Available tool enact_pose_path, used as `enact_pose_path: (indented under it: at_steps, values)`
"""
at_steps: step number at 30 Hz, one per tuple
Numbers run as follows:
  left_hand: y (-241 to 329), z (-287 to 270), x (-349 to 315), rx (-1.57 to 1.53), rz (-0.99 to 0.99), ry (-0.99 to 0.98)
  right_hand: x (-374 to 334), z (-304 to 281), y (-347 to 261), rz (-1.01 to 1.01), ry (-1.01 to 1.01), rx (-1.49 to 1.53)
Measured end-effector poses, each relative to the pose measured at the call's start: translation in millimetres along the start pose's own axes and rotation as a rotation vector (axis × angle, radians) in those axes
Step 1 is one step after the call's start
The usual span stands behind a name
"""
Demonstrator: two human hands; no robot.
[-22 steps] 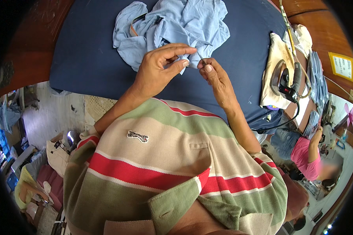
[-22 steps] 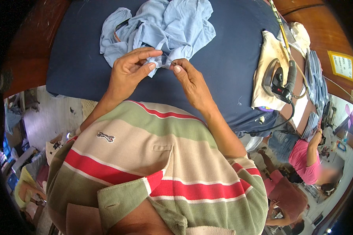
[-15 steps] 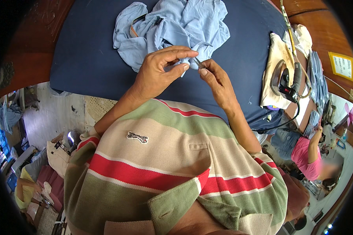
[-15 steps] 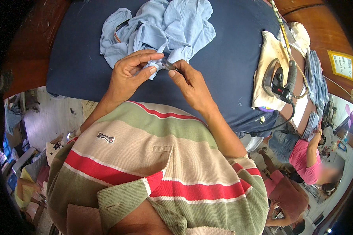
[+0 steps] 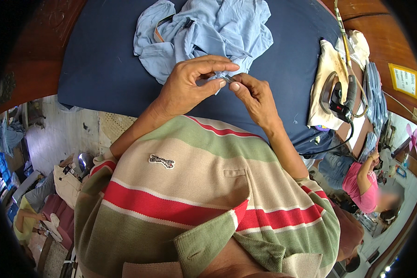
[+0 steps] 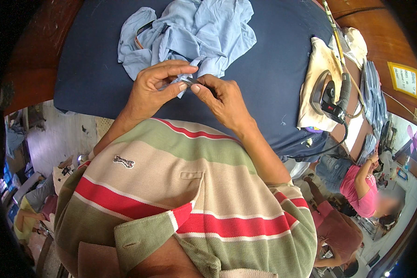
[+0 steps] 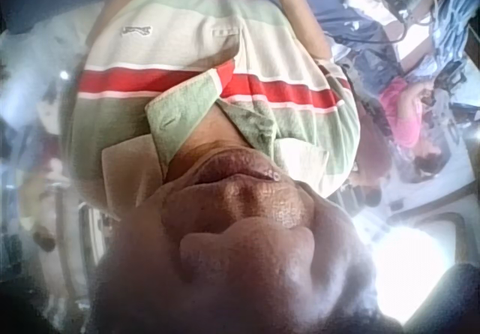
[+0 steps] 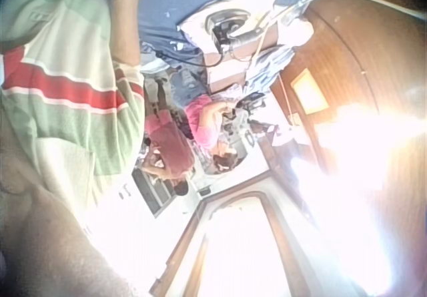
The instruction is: The person picks up a shirt from the floor, places it on an ironing board, and uses an iron to smooth the collar and back of the garment.
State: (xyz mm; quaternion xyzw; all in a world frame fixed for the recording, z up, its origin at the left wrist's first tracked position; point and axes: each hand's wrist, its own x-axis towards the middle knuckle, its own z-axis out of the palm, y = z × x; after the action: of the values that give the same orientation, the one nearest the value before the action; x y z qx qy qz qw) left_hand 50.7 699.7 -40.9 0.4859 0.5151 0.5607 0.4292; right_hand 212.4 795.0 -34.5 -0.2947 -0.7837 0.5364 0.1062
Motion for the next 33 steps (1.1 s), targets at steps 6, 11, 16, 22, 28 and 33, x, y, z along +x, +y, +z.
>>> enact_pose_path:
  at_steps: [6, 11, 16, 22, 28, 33]
  values:
    - [-0.5, -0.6, 0.6, -0.026, 0.029, -0.018, 1.4, 0.6, 0.5, -0.018, 0.015, 0.009]
    - [-3.6, -0.4, 0.9, -0.033, 0.042, -0.019, 2.8, 1.2, 2.8, -0.036, 0.015, 0.033]
    - [-8.3, -0.3, 1.6, -0.030, 0.052, 0.005, 2.8, 3.4, 7.0, -0.056, 0.026, 0.057]
    - [-3.0, -2.7, 2.1, -0.051, 0.012, -0.024, 4.1, 2.9, 3.9, -0.046, 0.019, 0.080]
    - [-0.6, -3.1, 1.8, -0.061, -0.004, -0.046, 3.7, 2.9, 6.1, -0.032, 0.012, 0.078]
    - [-0.2, -3.7, 2.0, -0.046, -0.030, -0.059, 4.7, 3.9, 5.7, -0.055, 0.024, 0.084]
